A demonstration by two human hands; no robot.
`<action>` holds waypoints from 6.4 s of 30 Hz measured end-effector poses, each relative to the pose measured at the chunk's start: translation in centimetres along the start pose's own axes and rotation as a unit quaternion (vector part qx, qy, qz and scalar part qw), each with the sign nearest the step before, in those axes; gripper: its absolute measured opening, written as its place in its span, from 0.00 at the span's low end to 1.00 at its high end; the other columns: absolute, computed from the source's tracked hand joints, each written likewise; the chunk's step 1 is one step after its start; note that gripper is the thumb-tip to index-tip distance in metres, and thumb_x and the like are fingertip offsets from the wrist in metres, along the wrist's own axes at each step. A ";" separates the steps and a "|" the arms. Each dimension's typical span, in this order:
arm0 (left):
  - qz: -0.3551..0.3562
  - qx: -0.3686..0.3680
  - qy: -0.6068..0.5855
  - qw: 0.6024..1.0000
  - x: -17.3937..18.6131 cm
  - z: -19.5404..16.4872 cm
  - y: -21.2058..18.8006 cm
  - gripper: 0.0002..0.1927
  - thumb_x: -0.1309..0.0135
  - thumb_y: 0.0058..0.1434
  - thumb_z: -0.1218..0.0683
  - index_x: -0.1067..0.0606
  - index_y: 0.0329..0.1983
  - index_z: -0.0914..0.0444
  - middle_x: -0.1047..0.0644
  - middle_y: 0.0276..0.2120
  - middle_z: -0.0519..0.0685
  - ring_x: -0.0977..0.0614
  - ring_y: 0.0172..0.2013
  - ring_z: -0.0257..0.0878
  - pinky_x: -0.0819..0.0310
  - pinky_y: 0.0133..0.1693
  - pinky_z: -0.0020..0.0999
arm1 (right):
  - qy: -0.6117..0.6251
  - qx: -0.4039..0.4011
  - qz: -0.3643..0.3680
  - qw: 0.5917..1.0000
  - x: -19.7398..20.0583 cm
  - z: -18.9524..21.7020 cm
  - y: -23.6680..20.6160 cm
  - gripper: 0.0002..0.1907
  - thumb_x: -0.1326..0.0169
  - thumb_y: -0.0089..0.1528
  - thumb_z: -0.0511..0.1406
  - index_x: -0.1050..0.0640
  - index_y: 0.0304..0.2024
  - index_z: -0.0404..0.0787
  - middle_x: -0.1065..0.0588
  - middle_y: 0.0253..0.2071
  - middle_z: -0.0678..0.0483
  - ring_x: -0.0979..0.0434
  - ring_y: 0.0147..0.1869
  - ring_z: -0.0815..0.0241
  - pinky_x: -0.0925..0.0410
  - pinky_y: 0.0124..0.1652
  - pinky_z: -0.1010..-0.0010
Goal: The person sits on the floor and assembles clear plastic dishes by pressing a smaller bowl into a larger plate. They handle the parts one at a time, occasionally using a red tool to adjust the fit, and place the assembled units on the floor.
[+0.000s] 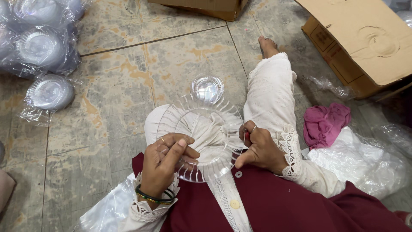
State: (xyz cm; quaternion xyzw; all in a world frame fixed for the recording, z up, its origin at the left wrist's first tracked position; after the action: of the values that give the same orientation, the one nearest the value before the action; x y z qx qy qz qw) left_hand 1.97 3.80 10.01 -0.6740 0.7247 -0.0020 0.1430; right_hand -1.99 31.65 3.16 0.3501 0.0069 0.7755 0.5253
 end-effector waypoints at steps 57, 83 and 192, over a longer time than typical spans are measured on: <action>-0.187 -0.198 -0.166 0.948 -5.8 6.0 5.0 0.13 0.63 0.75 0.57 0.38 0.56 0.70 0.24 0.48 0.63 0.18 0.46 0.47 0.18 0.50 0.41 | -0.067 -0.049 -0.035 0.996 -2.7 -0.8 4.8 0.39 0.44 0.56 0.61 0.36 0.45 0.34 0.34 0.21 0.51 0.30 0.23 0.58 0.33 0.25 0.66; 0.071 -0.067 0.018 0.995 1.6 1.3 6.9 0.20 0.60 0.72 0.54 0.32 0.61 0.72 0.18 0.44 0.64 0.14 0.34 0.44 0.20 0.32 0.31 | 0.245 -0.116 0.126 0.954 0.9 -1.6 13.4 0.13 0.45 0.70 0.40 0.26 0.38 0.36 0.31 0.24 0.61 0.33 0.27 0.72 0.39 0.28 0.79; -0.049 0.056 -0.028 0.997 7.0 1.1 11.7 0.19 0.52 0.67 0.55 0.28 0.56 0.73 0.16 0.36 0.61 0.12 0.31 0.44 0.17 0.31 0.33 | 0.095 -0.030 0.109 0.989 0.0 -8.2 12.6 0.50 0.45 0.53 0.67 0.33 0.60 0.37 0.39 0.30 0.61 0.40 0.29 0.68 0.40 0.30 0.75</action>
State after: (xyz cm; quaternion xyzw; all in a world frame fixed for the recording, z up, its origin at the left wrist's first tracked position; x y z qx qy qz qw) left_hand -9.54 -1.81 5.20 -0.6992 0.6856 -0.0303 0.2004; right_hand -16.72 28.92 1.73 0.2571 -0.0047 0.8576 0.4454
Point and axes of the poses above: each hand's wrist, its own y-axis towards the middle knuckle, its own x-axis out of the back of the hand, z = x × y, the point moved 4 cm from there along y, towards the middle knuckle
